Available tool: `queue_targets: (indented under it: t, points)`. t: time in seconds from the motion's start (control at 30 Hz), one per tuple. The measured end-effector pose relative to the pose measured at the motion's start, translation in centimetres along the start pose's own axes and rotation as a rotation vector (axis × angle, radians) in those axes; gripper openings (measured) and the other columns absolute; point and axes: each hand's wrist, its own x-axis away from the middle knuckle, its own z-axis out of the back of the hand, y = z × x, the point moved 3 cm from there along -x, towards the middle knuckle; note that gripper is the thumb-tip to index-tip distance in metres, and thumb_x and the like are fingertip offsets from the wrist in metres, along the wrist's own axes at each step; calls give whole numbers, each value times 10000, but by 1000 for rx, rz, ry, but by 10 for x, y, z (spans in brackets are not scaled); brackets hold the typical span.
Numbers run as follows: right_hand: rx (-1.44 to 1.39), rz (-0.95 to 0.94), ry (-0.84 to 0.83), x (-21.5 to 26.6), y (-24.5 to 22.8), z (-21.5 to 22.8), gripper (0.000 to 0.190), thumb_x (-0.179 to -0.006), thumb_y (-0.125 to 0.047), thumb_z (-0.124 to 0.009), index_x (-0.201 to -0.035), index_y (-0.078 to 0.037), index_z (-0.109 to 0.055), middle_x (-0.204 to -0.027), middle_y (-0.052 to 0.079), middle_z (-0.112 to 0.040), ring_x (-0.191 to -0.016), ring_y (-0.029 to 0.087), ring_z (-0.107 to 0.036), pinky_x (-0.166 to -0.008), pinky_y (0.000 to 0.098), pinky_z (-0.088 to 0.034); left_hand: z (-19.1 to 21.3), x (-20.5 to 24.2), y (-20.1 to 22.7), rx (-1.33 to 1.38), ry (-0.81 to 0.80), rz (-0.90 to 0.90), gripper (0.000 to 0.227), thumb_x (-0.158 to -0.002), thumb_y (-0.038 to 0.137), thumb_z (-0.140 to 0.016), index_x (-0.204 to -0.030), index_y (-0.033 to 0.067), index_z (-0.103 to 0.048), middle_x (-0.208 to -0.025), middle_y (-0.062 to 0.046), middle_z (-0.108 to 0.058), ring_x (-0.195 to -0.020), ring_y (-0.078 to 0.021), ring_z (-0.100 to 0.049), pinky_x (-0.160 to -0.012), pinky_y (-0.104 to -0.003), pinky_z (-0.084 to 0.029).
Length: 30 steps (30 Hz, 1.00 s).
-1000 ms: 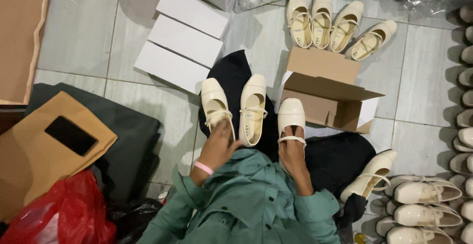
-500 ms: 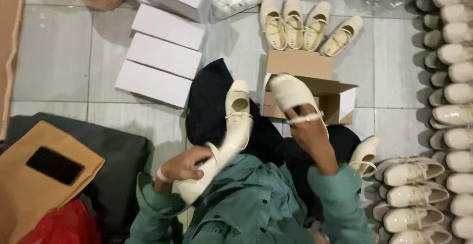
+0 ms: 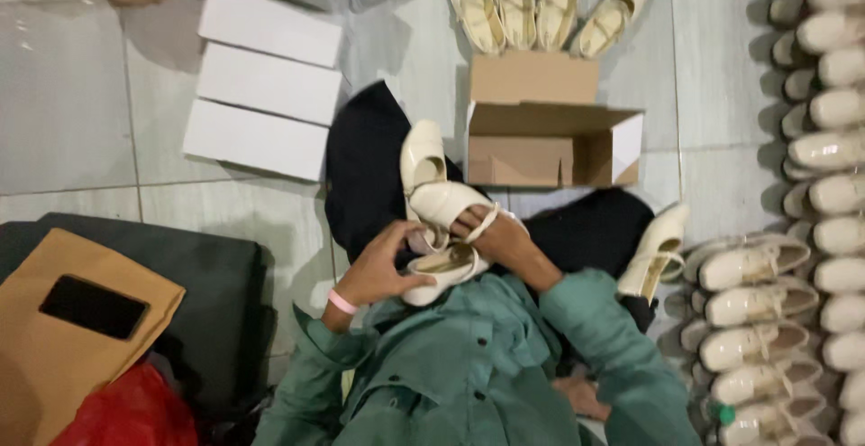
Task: The person sits on the floor and wipes a pair of white shoes with a dark cloth. The person then places the shoes into a white shoebox and closes the lid.
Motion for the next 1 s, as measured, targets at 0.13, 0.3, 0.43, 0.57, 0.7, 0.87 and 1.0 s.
queue_targets:
  t: [0.13,0.3,0.43,0.57,0.7,0.87,1.0]
  points:
    - [110,-20,176,-7,3,-15,426,-807,-234,-634,-1222,-149,-673,-1233,20,-658,-1153,208,-615,-981,375,-496,-2,-2,69,-644,14,-278,1255,-498,500,-971,-1543,180,-355,-1492,-277,-290,-1422,-518,-262,-1164,-625,-250]
    - [-225,-14,236,-12,-6,-13,413,-894,-166,-598,-1297,-90,-636,-1250,112,-658,-1151,288,-639,-988,412,-513,-4,4,102,-972,62,-307,1349,-421,427,-982,-1579,303,-300,-1623,-291,-169,-1506,-528,-115,-1165,-712,-130]
    - [-331,-66,-5,1,-4,-10,386,-922,-113,-589,-1305,-69,-574,-1243,160,-671,-1135,341,-662,-979,453,-528,-7,-10,98,-976,-36,-267,1442,-399,444,-997,-1602,245,-227,-1600,-398,-108,-1506,-544,-74,-1164,-678,-140]
    - [-380,-84,-116,23,-2,-8,576,-876,-32,-599,-1444,2,-510,-1252,212,-667,-1101,384,-660,-884,461,-541,-5,-24,86,-984,-126,-132,1528,-365,513,-1002,-1618,226,-176,-1570,-353,-195,-1489,-493,-151,-1171,-687,-152]
    - [-548,-145,13,63,3,1,582,-869,-28,-668,-1437,-116,-575,-1373,168,-664,-1253,338,-641,-1010,406,-544,0,-25,88,-995,-96,-125,1578,-341,530,-1005,-1609,118,-160,-1525,-330,-259,-1481,-502,-192,-1180,-697,-151]
    - [-688,-471,125,95,44,-1,1175,-584,-296,-969,-1485,-1,-275,-1464,306,-380,-1382,465,-349,-1158,512,-321,7,-27,84,-811,-63,-320,1557,-313,536,-1004,-1580,126,-198,-1500,-402,-244,-1443,-543,-245,-1143,-631,-219]
    - [-668,-356,43,70,48,-15,1554,-425,-406,-1052,-1548,50,-79,-1551,345,-258,-1414,488,-294,-1170,514,-272,8,-27,74,-799,-99,-340,1520,-342,542,-991,-1598,157,-225,-1520,-381,-243,-1382,-526,-327,-1113,-602,-296]
